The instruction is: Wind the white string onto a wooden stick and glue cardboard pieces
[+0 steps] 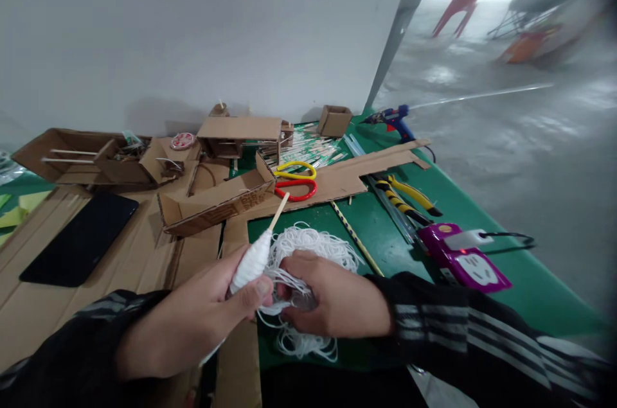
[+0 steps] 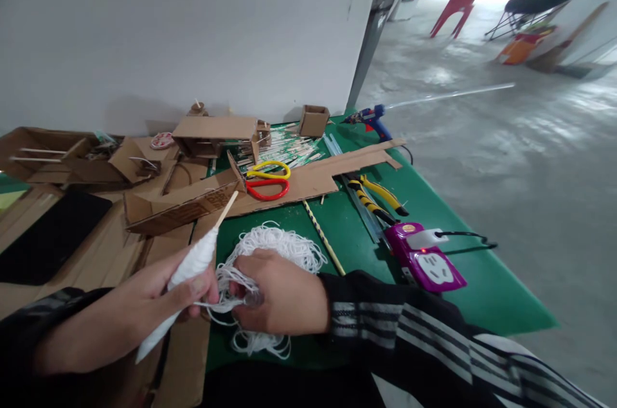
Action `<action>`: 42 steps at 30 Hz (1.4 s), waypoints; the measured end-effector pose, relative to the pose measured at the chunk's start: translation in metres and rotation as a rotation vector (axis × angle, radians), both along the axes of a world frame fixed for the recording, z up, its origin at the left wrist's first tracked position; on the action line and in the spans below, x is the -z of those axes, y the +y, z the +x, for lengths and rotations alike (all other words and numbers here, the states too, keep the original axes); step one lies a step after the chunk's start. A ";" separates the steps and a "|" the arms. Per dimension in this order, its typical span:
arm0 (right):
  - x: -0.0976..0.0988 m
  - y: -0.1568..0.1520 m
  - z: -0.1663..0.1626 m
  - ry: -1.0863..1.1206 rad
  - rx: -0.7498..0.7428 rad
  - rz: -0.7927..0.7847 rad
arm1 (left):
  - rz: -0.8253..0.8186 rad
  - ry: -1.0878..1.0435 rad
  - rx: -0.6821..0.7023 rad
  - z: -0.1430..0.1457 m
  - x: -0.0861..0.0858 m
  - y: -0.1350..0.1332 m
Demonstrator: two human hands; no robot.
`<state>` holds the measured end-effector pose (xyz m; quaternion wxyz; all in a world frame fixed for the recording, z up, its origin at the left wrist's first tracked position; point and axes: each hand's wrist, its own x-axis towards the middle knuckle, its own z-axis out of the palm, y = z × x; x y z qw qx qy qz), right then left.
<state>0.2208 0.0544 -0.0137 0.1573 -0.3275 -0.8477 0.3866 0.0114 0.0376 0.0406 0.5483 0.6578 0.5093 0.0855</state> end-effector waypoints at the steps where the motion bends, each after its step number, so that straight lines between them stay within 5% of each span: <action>1: 0.002 0.001 0.000 -0.012 -0.010 0.017 | 0.015 0.006 0.008 0.001 0.001 0.001; 11: 0.005 0.008 0.003 0.105 -0.095 -0.006 | 0.214 0.178 0.001 0.004 0.009 0.002; 20: 0.005 0.006 0.005 0.178 -0.020 -0.228 | -0.296 -0.172 -0.128 0.008 0.020 0.009; 27: 0.002 0.006 0.005 0.227 0.029 -0.401 | -0.354 -0.246 -0.129 0.005 0.026 0.014; 36: 0.003 0.008 0.006 0.299 -0.006 -0.648 | 0.133 -0.088 -0.016 0.006 0.026 0.010; 42: 0.009 0.010 0.005 0.360 -0.012 -0.796 | 0.171 0.021 0.020 0.007 0.022 0.010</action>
